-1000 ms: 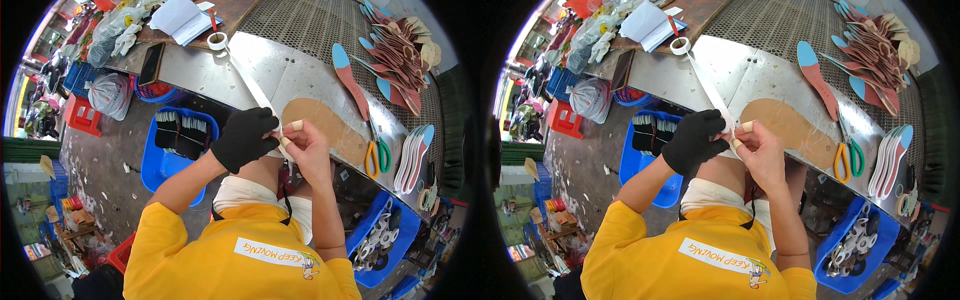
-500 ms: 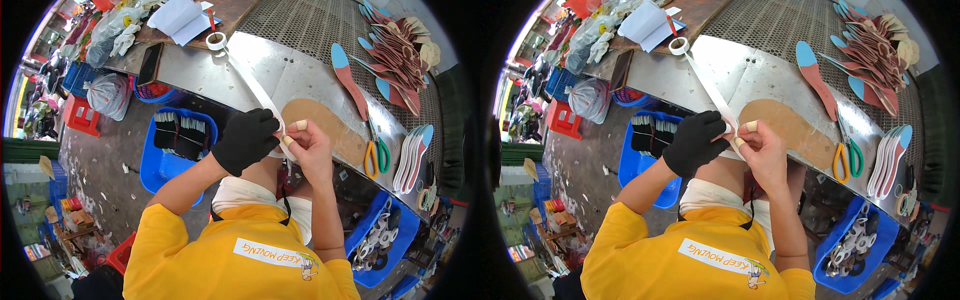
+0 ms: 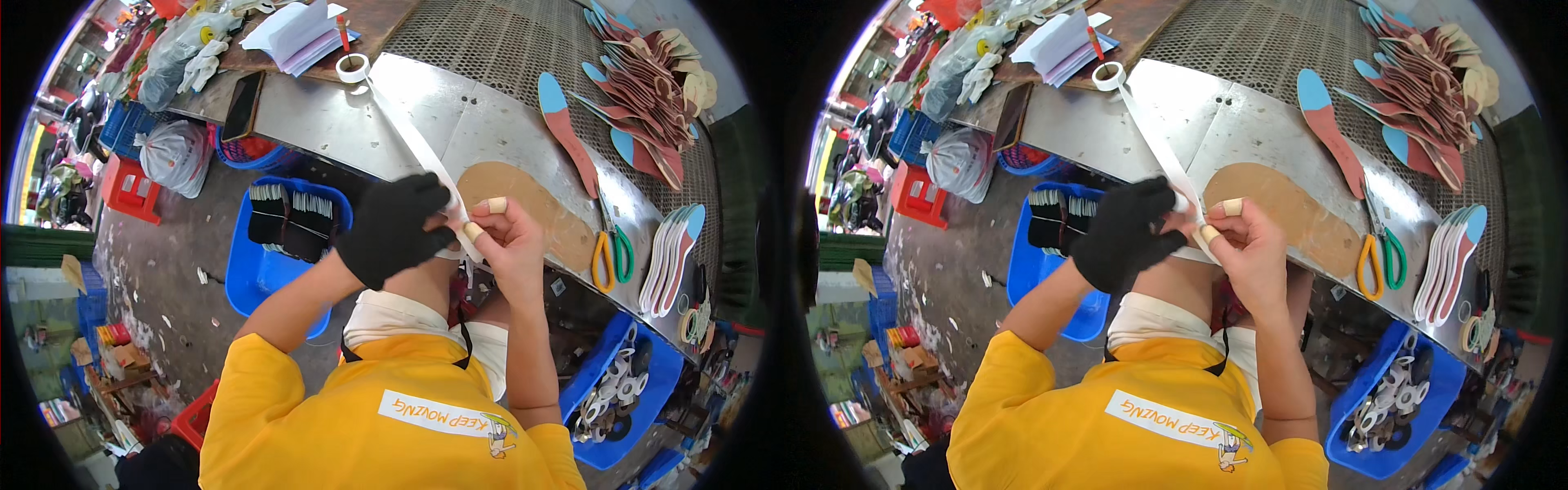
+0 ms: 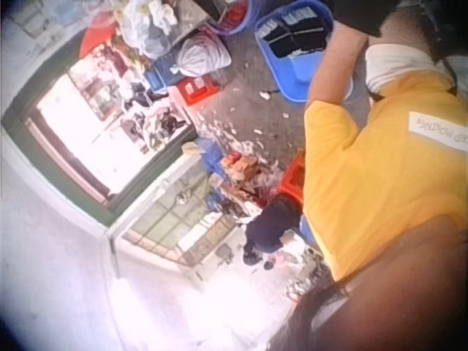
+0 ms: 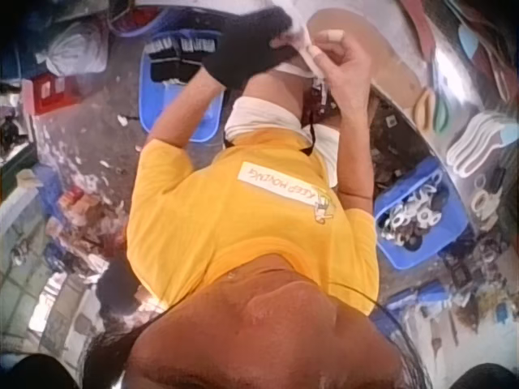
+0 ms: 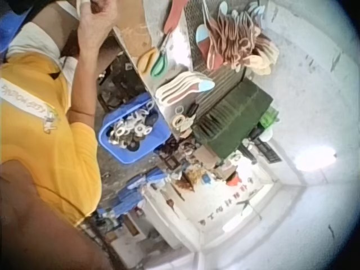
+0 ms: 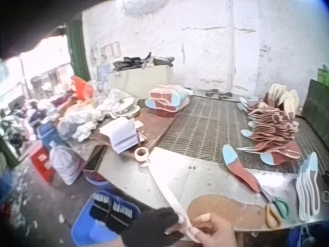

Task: The recorder is applying white adhesive tape to the edges of shoe insoles or soles and trimming the excess with scissors.

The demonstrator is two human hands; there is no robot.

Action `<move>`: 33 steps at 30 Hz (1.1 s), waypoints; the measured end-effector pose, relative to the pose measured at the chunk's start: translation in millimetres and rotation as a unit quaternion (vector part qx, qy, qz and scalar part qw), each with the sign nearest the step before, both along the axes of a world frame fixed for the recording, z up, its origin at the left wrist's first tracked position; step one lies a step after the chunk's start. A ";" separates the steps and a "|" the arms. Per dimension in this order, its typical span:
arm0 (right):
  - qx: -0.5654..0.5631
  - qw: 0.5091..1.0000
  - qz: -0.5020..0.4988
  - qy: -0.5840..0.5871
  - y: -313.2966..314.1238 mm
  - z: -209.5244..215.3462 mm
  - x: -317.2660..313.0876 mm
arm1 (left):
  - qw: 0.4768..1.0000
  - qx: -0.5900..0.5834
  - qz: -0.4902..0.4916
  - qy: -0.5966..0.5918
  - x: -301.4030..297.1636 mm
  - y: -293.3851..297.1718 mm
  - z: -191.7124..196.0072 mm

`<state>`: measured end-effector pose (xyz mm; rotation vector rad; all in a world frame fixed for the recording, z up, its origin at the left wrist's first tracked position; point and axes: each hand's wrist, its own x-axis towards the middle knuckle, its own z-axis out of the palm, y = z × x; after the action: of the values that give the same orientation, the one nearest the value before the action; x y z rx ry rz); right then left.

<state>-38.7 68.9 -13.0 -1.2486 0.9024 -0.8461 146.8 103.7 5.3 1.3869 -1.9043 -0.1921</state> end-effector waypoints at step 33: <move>-0.218 0.973 -0.029 0.066 -0.4 -4.4 -2.3 | 0.648 0.349 -0.027 0.676 -1.4 -0.6 -20.4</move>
<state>-41.0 68.5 -17.4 -1.6801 0.8890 -1.0550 145.4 103.1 -15.1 0.9745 -0.5070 -1.6183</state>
